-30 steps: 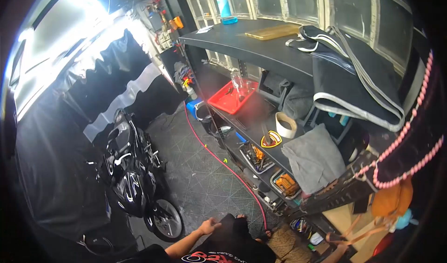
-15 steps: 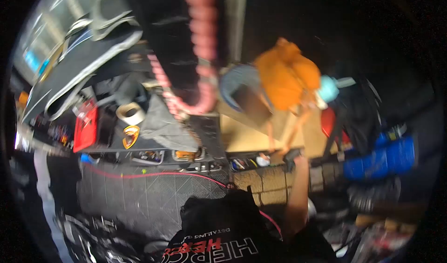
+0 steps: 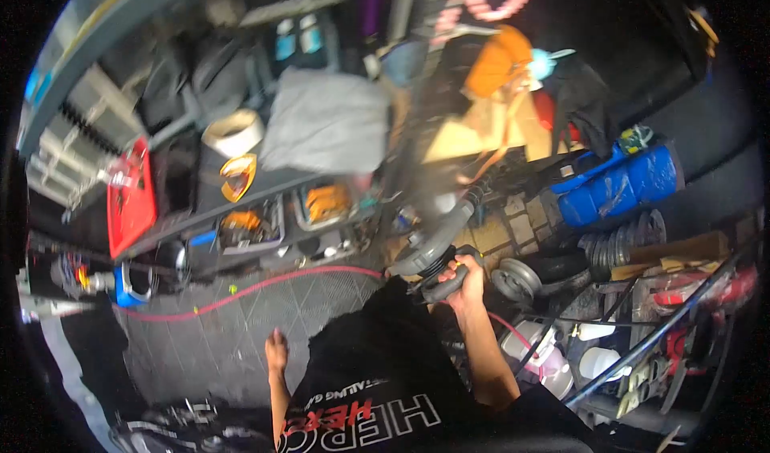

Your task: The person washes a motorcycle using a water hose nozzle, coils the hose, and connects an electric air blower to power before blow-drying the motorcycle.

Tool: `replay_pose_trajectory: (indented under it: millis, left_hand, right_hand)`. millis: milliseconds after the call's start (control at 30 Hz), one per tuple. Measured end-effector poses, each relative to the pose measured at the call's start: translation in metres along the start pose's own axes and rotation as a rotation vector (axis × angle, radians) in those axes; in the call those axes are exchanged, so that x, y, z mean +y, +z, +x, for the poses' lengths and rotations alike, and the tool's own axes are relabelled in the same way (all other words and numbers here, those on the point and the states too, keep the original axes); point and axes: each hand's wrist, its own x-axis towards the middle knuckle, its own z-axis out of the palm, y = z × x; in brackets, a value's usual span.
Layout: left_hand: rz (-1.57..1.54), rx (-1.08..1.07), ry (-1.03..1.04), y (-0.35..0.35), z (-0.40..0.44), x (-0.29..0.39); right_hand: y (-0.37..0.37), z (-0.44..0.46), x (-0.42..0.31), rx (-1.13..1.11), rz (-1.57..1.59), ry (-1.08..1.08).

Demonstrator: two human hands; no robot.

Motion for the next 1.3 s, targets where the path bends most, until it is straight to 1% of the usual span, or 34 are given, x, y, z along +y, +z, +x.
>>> replay_pose_trajectory:
  millis: [33, 67, 100, 133, 167, 200, 233, 267, 333, 433, 533, 567, 600, 667, 700, 800, 833, 867, 933, 967, 1000, 1033, 1067, 1100, 1167, 1200, 1233, 1267, 1300]
  left_hand:
    - [0.071, 0.009, 0.094, 0.001, -0.001, 0.000]
    - [0.023, -0.072, 0.077, -0.001, -0.018, 0.036]
    - [-0.016, -0.238, 0.004, -0.012, -0.042, 0.092]
    - [-0.146, -0.316, 0.050, -0.009, -0.053, 0.103]
    - [0.011, -0.421, 0.163, -0.008, -0.050, 0.102]
    - [0.027, -0.439, 0.200, -0.010, -0.057, 0.098]
    - [0.043, -0.457, 0.237, -0.017, -0.068, 0.109]
    - [-0.002, -0.457, 0.124, -0.032, -0.082, 0.122]
    - [0.206, -0.180, 0.142, -0.056, -0.107, 0.098]
    - [0.180, -0.167, -0.078, -0.129, -0.133, 0.073]
    - [0.153, -0.025, -0.199, -0.193, -0.150, 0.060]
    - [-0.044, 0.018, -0.295, -0.213, -0.145, 0.050]
    - [-0.499, 0.032, -0.310, -0.229, -0.140, 0.024]
    - [-1.109, 0.386, -0.047, -0.275, -0.140, 0.014]
    - [-1.052, 0.526, 0.033, -0.298, -0.138, 0.001]
    - [-0.895, 0.972, 0.074, -0.363, -0.145, -0.045]
    - [-0.919, 1.088, -0.018, -0.381, -0.146, -0.066]
    - [-0.960, 1.196, -0.010, -0.392, -0.143, -0.098]
    - [-1.193, 1.316, -0.045, -0.416, -0.132, -0.167]
    - [-1.318, 1.329, -0.066, -0.433, -0.127, -0.187]
    - [-1.443, 1.328, -0.044, -0.453, -0.120, -0.196]
    - [-1.478, 1.290, 0.012, -0.475, -0.106, -0.210]
    - [-1.525, 1.251, 0.072, -0.496, -0.090, -0.214]
    - [-1.422, 1.210, -0.052, -0.517, -0.067, -0.219]
    - [-1.195, 1.193, -0.207, -0.534, -0.021, -0.216]
    - [-1.248, 0.970, -0.121, -0.545, -0.004, -0.229]
    - [-1.275, 0.743, -0.048, -0.556, 0.014, -0.243]
    - [-1.308, 0.522, 0.008, -0.591, 0.000, -0.220]
    - [-1.314, 0.298, 0.056, -0.630, -0.014, -0.194]
  right_hand:
    - [0.012, -0.020, 0.021, 0.017, 0.043, 0.073]
    - [0.026, -0.029, 0.041, 0.021, 0.078, 0.146]
    - [0.029, -0.034, 0.066, 0.015, 0.111, 0.241]
    - [0.037, -0.040, 0.093, 0.045, 0.142, 0.327]
    - [0.039, -0.043, 0.124, 0.060, 0.094, 0.385]
    - [0.041, -0.046, 0.154, 0.070, 0.047, 0.440]
    - [0.047, -0.056, 0.183, 0.076, 0.009, 0.504]
    - [0.059, -0.071, 0.209, 0.074, -0.034, 0.604]
    - [0.068, -0.089, 0.267, 0.022, -0.176, 0.641]
    - [0.093, -0.119, 0.348, 0.015, -0.438, 0.808]
    - [0.116, -0.147, 0.428, -0.095, -0.774, 0.975]
    - [0.125, -0.160, 0.455, -0.157, -0.846, 1.020]
    - [0.135, -0.174, 0.480, -0.162, -0.954, 1.066]
    - [0.154, -0.202, 0.531, -0.294, -0.993, 1.188]
    - [0.161, -0.212, 0.560, -0.336, -1.066, 1.224]
    - [0.187, -0.243, 0.650, -0.451, -1.268, 1.309]
    - [0.202, -0.252, 0.681, -0.494, -1.341, 1.325]
    - [0.216, -0.264, 0.711, -0.535, -1.418, 1.343]
    - [0.258, -0.291, 0.772, -0.570, -1.488, 1.389]
    - [0.285, -0.309, 0.797, -0.573, -1.496, 1.412]
    - [0.309, -0.329, 0.817, -0.564, -1.500, 1.429]
    - [0.336, -0.350, 0.835, -0.640, -1.449, 1.440]
    - [0.362, -0.367, 0.854, -0.673, -1.391, 1.518]
    - [0.389, -0.388, 0.873, -0.712, -1.361, 1.510]
    - [0.437, -0.424, 0.912, -0.771, -1.322, 1.500]
    - [0.455, -0.432, 0.940, -0.846, -1.224, 1.598]
    - [0.471, -0.441, 0.966, -0.955, -1.199, 1.559]
    - [0.486, -0.451, 0.993, -1.063, -1.168, 1.524]
    - [0.498, -0.464, 1.018, -1.074, -1.189, 1.449]
